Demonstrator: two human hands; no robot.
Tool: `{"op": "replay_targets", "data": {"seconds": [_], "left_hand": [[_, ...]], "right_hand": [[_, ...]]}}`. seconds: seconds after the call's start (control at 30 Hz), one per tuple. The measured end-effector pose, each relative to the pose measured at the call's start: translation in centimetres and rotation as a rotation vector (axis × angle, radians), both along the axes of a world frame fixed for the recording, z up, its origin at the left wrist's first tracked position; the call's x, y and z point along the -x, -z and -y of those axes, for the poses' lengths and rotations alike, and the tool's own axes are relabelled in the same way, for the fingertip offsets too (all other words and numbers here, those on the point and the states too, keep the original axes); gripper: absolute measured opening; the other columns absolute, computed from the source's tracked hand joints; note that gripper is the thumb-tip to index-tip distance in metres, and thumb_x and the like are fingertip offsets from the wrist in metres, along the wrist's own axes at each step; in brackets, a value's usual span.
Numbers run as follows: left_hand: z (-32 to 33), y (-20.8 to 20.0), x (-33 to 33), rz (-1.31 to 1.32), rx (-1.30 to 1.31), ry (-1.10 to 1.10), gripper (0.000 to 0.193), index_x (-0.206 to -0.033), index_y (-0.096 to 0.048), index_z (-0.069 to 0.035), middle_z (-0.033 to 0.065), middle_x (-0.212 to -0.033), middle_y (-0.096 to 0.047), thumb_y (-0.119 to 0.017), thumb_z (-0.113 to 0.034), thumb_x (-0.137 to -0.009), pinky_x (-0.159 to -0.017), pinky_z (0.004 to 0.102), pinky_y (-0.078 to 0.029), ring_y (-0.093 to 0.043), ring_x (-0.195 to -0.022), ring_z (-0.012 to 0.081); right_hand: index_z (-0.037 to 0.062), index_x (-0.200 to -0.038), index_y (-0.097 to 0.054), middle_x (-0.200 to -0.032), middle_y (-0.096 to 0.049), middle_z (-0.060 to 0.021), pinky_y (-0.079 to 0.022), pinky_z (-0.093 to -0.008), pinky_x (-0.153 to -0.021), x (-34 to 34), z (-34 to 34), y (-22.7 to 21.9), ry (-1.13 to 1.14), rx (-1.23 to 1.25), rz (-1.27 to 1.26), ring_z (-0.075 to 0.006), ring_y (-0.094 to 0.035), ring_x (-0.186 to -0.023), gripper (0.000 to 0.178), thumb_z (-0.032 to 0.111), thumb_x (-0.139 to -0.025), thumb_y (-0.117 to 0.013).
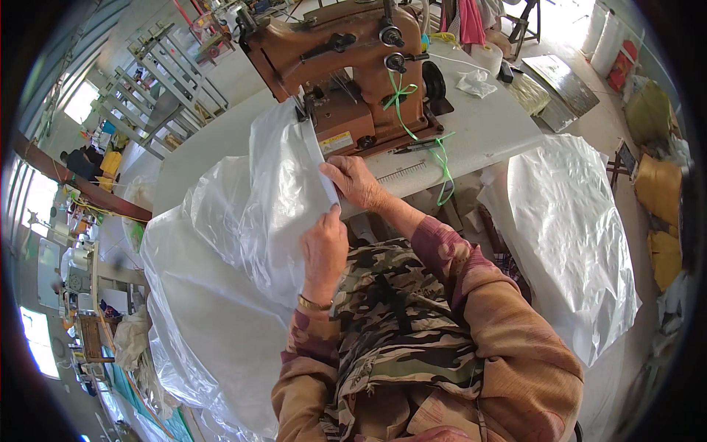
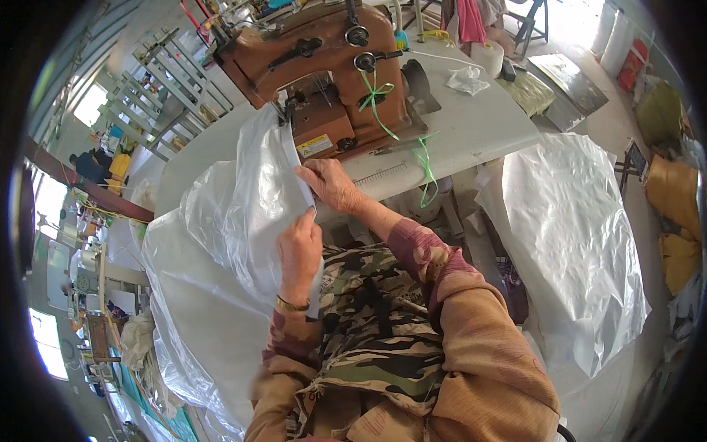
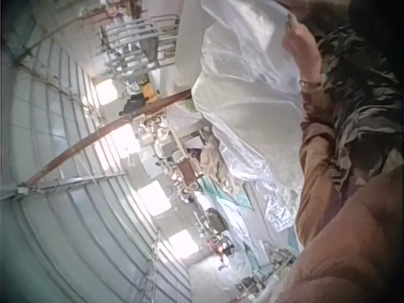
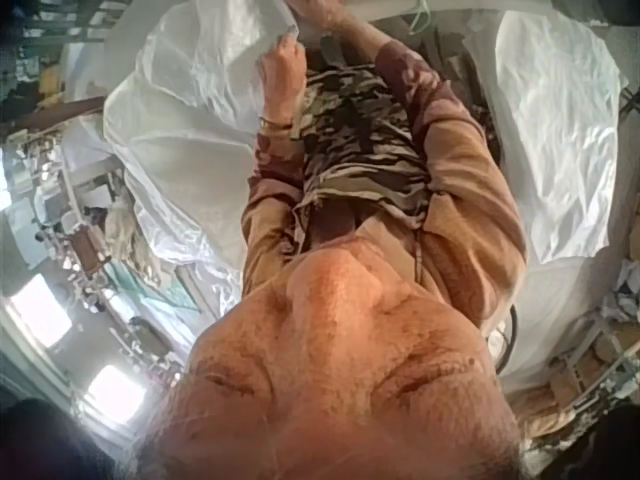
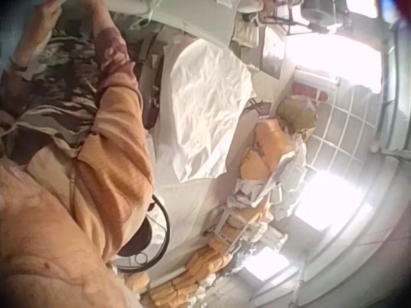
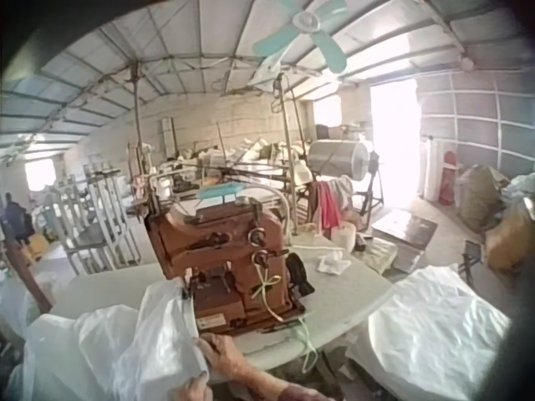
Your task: The person sews the edges of large plastic film sheets using an industrial sewing machine.
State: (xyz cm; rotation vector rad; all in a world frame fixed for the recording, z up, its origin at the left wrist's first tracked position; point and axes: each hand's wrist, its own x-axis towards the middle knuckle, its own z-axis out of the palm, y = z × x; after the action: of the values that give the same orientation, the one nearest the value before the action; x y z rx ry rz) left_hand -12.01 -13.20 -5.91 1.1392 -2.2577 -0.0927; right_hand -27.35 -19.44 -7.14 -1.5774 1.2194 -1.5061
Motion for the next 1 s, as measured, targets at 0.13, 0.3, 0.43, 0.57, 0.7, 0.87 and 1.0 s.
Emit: {"op": "replay_targets", "data": {"seconds": [0.13, 0.3, 0.43, 0.57, 0.7, 0.87, 1.0], "left_hand": [[3.6, -1.4, 1.4, 0.036, 0.037, -0.009, 0.024, -0.104, -0.068, 0.000, 0.0195, -0.086, -0.068, -0.059, -0.001, -0.082, -0.069, 0.0456, -0.053, -0.066, -0.076, 0.0377], [7.3, -4.1, 3.2, 0.068, 0.071, -0.046, 0.022, -0.101, -0.068, 0.000, 0.0199, -0.086, -0.068, -0.058, -0.002, -0.082, -0.069, 0.0482, -0.052, -0.066, -0.077, 0.0388], [9.1, -3.9, 3.9, 0.067, -0.038, -0.125, 0.029, -0.112, -0.064, 0.001, 0.0234, -0.098, -0.068, -0.060, -0.008, -0.085, -0.075, 0.0481, -0.052, -0.066, -0.086, 0.0402], [4.8, -2.1, 1.9, -0.259, 0.151, 0.014, 0.064, -0.142, -0.040, 0.000, 0.0234, -0.110, -0.061, -0.069, -0.014, -0.086, -0.077, 0.0467, -0.051, -0.061, -0.094, 0.0424], [-1.5, 5.1, -3.3, -0.489, -0.083, -0.091, 0.056, -0.137, -0.045, 0.002, 0.0244, -0.111, -0.061, -0.068, -0.016, -0.090, -0.081, 0.0434, -0.050, -0.060, -0.093, 0.0431], [-5.2, 16.0, -12.8, -0.415, -0.497, -0.347, 0.035, -0.112, -0.064, 0.003, 0.0219, -0.103, -0.067, -0.066, -0.026, -0.091, -0.079, 0.0444, -0.050, -0.062, -0.095, 0.0405], [-9.0, 19.0, -18.4, -0.051, -0.408, -0.364, 0.033, -0.105, -0.067, 0.000, 0.0208, -0.094, -0.068, -0.071, -0.027, -0.087, -0.076, 0.0464, -0.049, -0.063, -0.088, 0.0416]], "right_hand": [[-0.0047, -0.074, -0.056, -0.058, -0.054, -0.0106, -0.043, -0.0350, -0.054, 0.3, -0.3, -0.3, -0.039, -0.091, 0.109, -0.0160, -0.049, -0.054, 0.045, 0.032, -0.100, -0.055], [-0.0027, -0.078, -0.057, -0.061, -0.054, -0.0048, -0.044, -0.0311, -0.055, 0.2, 0.8, 0.5, 0.090, 0.013, 0.158, -0.0107, -0.047, -0.058, 0.041, 0.030, -0.102, -0.054], [-0.0020, -0.083, -0.058, -0.065, -0.055, -0.0021, -0.043, -0.0296, -0.055, -0.5, 1.2, 0.4, 0.097, 0.023, 0.231, -0.0083, -0.046, -0.062, 0.034, 0.026, -0.102, -0.055], [-0.0011, -0.081, -0.059, -0.064, -0.056, -0.0013, -0.042, -0.0275, -0.053, -0.3, 1.8, 1.0, 0.091, -0.049, 0.288, -0.0080, -0.048, -0.058, 0.036, 0.027, -0.102, -0.054], [0.0013, -0.079, -0.059, -0.065, -0.057, -0.0008, -0.040, -0.0249, -0.051, 0.4, 2.1, 1.5, 0.085, -0.062, 0.265, -0.0078, -0.050, -0.056, 0.038, 0.031, -0.103, -0.053], [0.0000, -0.082, -0.058, -0.064, -0.059, -0.0023, -0.041, -0.0261, -0.051, -0.6, 0.4, 1.0, 0.134, -0.011, 0.276, -0.0085, -0.052, -0.056, 0.039, 0.033, -0.102, -0.053], [0.0003, -0.089, -0.059, -0.070, -0.060, -0.0096, -0.047, -0.0306, -0.061, -2.7, -4.9, 4.3, 0.233, 0.161, -0.013, -0.0162, -0.058, -0.064, 0.026, 0.023, -0.100, -0.054]]}}
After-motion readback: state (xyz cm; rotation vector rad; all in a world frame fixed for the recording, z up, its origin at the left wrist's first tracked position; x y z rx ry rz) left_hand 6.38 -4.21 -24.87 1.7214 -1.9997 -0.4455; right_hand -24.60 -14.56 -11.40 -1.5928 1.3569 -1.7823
